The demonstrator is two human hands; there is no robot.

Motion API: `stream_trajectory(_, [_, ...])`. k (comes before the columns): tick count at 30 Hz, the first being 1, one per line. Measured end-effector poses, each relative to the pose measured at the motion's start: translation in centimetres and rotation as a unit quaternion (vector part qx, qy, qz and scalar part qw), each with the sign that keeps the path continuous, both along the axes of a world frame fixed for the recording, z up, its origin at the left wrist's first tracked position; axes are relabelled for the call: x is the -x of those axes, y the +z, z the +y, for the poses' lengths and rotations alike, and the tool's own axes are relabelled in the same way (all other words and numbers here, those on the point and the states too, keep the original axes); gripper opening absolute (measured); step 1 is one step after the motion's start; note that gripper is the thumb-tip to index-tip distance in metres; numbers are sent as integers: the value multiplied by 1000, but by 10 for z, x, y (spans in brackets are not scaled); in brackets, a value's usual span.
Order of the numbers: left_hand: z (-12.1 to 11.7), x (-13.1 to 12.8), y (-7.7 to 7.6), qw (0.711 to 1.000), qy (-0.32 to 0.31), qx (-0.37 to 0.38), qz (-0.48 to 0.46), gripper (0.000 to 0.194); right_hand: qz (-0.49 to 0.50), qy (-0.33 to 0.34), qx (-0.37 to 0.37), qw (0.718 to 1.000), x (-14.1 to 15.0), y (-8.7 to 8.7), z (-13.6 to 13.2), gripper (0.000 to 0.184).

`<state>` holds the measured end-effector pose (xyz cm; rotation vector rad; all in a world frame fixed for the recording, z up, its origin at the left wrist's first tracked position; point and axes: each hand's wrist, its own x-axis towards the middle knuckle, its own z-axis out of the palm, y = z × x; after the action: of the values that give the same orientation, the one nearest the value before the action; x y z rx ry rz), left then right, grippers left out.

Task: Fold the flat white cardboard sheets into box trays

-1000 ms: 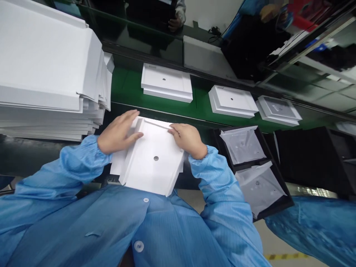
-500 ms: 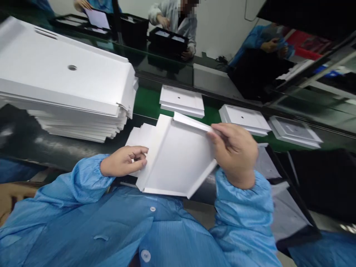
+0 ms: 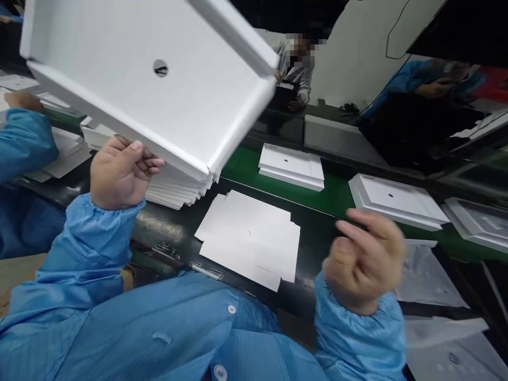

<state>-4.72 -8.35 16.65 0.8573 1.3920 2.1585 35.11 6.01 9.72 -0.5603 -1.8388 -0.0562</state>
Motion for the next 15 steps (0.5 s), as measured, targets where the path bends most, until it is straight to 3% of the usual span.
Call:
stream_trajectory(6, [-3, 23, -18, 991, 28, 130, 11, 26, -149, 62, 82, 983, 41, -31, 13, 18])
stream_trajectory(13, [-14, 38, -16, 980, -52, 182, 52, 34, -308, 78, 173, 932, 51, -86, 53, 32])
stream_trajectory(15, [-11, 38, -15, 980, -32, 185, 67, 35, -346, 69, 206, 913, 55, -102, 64, 37])
